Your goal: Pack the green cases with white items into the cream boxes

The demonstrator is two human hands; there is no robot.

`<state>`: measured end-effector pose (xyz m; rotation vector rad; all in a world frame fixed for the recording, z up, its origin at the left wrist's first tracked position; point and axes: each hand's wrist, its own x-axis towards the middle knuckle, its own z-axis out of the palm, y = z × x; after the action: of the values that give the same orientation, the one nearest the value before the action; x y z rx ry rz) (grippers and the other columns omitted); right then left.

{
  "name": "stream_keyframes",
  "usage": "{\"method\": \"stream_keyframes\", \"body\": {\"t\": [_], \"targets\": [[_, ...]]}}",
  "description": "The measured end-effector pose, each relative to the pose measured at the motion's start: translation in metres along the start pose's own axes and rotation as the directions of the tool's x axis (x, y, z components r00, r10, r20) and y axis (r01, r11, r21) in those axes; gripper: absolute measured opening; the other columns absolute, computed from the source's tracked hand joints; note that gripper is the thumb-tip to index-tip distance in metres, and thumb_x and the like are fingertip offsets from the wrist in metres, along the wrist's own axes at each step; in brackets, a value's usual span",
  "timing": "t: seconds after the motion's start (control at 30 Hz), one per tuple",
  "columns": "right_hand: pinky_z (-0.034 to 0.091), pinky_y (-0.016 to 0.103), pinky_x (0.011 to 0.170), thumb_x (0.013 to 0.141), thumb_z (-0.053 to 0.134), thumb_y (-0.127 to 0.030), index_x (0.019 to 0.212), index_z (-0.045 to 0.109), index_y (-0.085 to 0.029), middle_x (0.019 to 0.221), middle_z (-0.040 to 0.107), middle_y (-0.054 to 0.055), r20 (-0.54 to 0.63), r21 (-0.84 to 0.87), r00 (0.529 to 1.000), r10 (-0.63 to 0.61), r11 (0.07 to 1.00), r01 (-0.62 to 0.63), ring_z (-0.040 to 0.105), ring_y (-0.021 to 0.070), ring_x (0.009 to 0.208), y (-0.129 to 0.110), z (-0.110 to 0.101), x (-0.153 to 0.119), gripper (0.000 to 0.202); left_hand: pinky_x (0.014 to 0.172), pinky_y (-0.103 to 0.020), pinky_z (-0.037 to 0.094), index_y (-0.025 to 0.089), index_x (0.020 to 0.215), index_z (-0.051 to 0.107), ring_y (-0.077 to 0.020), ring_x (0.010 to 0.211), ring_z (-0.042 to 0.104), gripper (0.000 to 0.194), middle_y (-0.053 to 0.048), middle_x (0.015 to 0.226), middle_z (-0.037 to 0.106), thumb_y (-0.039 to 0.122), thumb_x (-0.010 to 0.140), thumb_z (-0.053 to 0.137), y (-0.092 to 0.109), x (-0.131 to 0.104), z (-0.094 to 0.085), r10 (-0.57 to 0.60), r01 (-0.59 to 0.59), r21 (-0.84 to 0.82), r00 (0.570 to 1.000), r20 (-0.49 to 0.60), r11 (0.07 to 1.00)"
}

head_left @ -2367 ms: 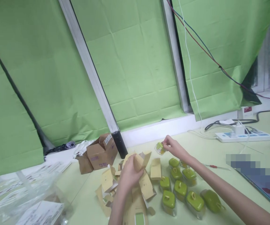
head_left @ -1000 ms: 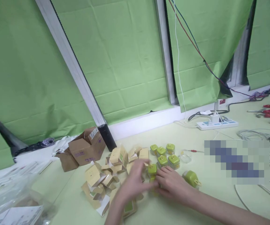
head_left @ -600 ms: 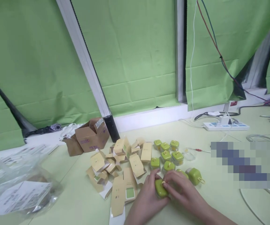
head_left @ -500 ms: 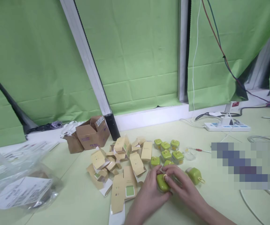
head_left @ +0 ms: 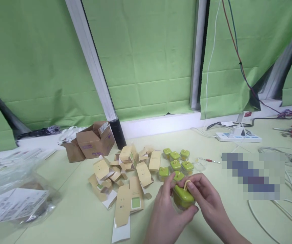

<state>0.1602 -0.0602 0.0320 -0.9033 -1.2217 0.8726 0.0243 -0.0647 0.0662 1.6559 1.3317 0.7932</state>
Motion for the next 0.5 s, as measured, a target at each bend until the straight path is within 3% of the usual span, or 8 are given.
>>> {"method": "stream_keyframes", "body": {"t": [0.07,0.13,0.17,0.23,0.33,0.5], "targets": [[0.052,0.03,0.071,0.085,0.054,-0.041,0.084,0.054,-0.022,0.091,0.064,0.006,-0.163,-0.043,0.985,-0.061,0.998,0.055,0.061,0.0203,0.089,-0.003,-0.017,0.008,0.019,0.095,-0.039,0.038,0.023,0.131,0.035,-0.026,0.107,0.053,0.078,-0.007,0.107,0.062,0.025,0.06,0.068,-0.007,-0.003,0.005,-0.047,0.047,-0.001,0.999,-0.002,0.999],[0.051,0.031,0.072,0.085,0.053,-0.042,0.088,0.052,-0.023,0.095,0.062,0.005,-0.375,-0.058,0.917,-0.134,0.991,0.121,0.059,0.0208,0.093,-0.007,-0.041,0.022,0.019,0.097,-0.037,0.036,0.021,0.13,0.035,-0.0236,0.107,0.052,0.071,-0.007,0.108,0.061,0.025,0.065,0.063,-0.017,-0.002,0.008,-0.069,0.069,-0.013,0.996,-0.051,0.998],[0.051,0.031,0.07,0.085,0.053,-0.043,0.089,0.051,-0.024,0.097,0.062,0.005,-0.387,-0.071,0.912,-0.132,0.991,0.113,0.059,0.0209,0.091,-0.008,-0.055,0.03,0.02,0.099,-0.037,0.034,0.021,0.129,0.035,-0.023,0.11,0.05,0.066,-0.008,0.112,0.058,0.025,0.067,0.06,-0.023,0.0,0.009,-0.061,0.06,-0.012,0.995,-0.083,0.998],[0.05,0.03,0.07,0.083,0.055,-0.043,0.088,0.053,-0.024,0.098,0.061,0.005,-0.325,-0.207,0.937,-0.131,0.976,0.065,0.059,0.0203,0.089,-0.007,-0.081,0.043,0.021,0.1,-0.036,0.031,0.02,0.128,0.034,-0.0226,0.117,0.045,0.061,-0.009,0.12,0.054,0.026,0.071,0.055,-0.033,0.006,0.011,-0.018,0.021,0.027,0.992,-0.125,0.999],[0.05,0.031,0.069,0.084,0.05,-0.048,0.088,0.052,-0.023,0.092,0.06,0.005,-0.142,-0.438,0.989,-0.05,0.899,-0.017,0.059,0.02,0.084,0.007,-0.114,0.052,0.025,0.099,-0.034,0.033,0.018,0.127,0.036,-0.0228,0.116,0.045,0.06,-0.01,0.119,0.053,0.023,0.069,0.054,-0.044,0.02,0.011,0.012,-0.001,0.14,0.997,-0.075,0.99],[0.047,0.039,0.08,0.089,0.037,-0.05,0.088,0.051,-0.024,0.09,0.061,0.005,0.054,-0.678,0.992,0.113,0.733,-0.047,0.058,0.0229,0.087,0.046,-0.147,0.047,0.03,0.099,-0.033,0.034,0.015,0.127,0.038,-0.0226,0.119,0.043,0.059,-0.011,0.124,0.05,0.017,0.068,0.048,-0.053,0.036,0.009,0.072,-0.068,0.39,0.997,0.004,0.918]]}}
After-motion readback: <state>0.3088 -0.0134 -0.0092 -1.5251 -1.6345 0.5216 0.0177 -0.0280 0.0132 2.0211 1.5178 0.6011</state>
